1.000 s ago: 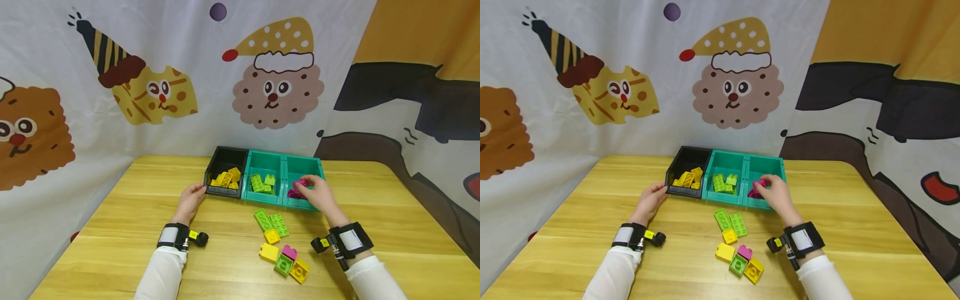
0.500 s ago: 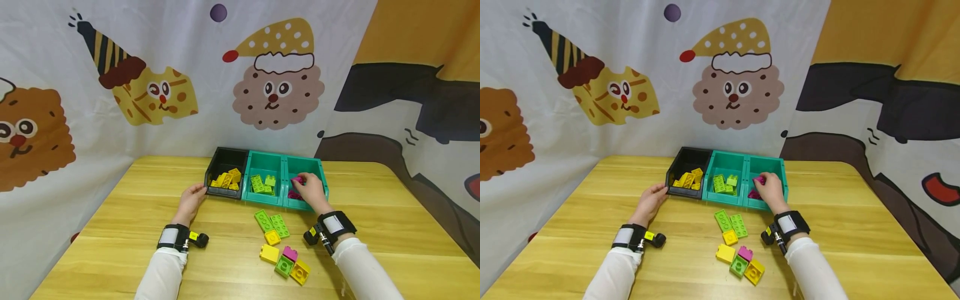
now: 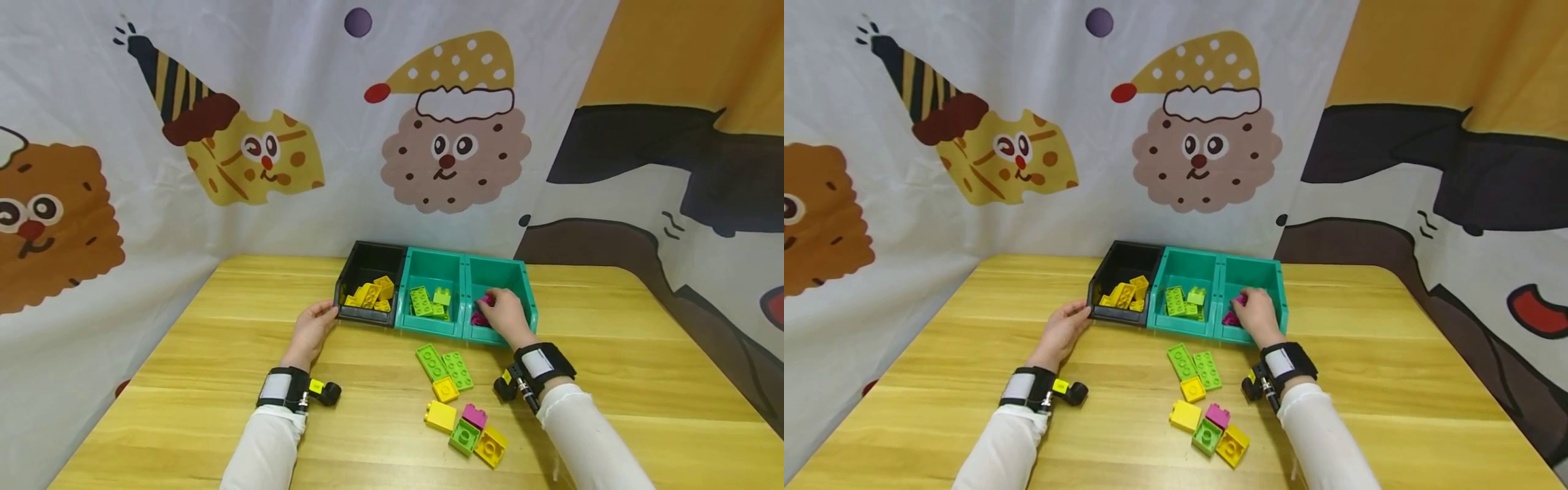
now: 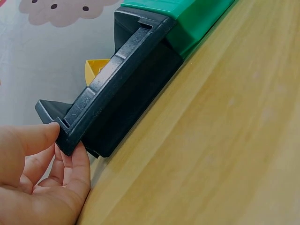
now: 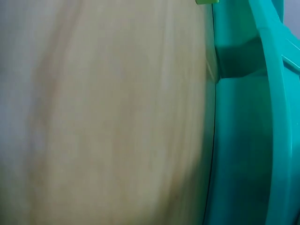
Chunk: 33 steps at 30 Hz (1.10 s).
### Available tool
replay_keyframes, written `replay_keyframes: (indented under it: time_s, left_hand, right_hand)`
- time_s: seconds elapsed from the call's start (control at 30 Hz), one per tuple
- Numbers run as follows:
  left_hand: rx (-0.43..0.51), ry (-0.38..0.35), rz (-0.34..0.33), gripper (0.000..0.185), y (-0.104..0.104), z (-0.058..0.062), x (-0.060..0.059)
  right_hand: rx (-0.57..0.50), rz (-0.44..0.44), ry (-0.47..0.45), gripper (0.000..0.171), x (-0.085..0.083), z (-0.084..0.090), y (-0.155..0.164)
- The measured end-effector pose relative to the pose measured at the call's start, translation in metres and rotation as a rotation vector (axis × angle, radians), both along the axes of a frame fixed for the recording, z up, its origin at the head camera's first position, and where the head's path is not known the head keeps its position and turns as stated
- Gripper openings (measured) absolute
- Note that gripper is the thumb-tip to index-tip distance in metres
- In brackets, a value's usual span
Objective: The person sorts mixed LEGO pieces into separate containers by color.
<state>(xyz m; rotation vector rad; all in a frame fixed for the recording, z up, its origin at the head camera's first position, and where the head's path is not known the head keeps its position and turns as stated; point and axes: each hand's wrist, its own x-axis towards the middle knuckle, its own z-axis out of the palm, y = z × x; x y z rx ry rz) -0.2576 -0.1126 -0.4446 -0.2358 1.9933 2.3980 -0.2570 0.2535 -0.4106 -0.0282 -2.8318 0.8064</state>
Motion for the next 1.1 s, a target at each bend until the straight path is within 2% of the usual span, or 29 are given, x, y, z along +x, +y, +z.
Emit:
replay_keyframes:
  time_s: [0.2,0.33,0.57,0.73,0.9,1.1]
  left_hand:
    - [0.000,0.000,-0.003,0.036,0.000,0.000,0.001]
    - [0.001,0.000,-0.006,0.036,0.000,0.000,0.002]
    - [-0.005,0.004,-0.012,0.036,0.000,0.000,0.002]
    - [-0.006,0.000,-0.007,0.035,0.001,0.000,0.002]
    - [-0.005,0.001,-0.006,0.035,0.001,0.002,0.002]
    - [-0.005,0.004,-0.003,0.035,0.000,0.002,0.002]
  right_hand:
    - [0.041,-0.008,-0.110,0.044,-0.004,-0.001,0.000]
    - [0.061,-0.011,-0.134,0.045,-0.005,0.000,-0.001]
    - [0.033,-0.011,-0.118,0.046,-0.003,0.000,-0.001]
    - [0.000,0.010,-0.048,0.045,0.001,0.001,0.002]
    - [-0.055,0.033,0.016,0.043,0.008,0.015,0.003]
    - [-0.119,0.073,0.035,0.037,0.021,0.034,0.001]
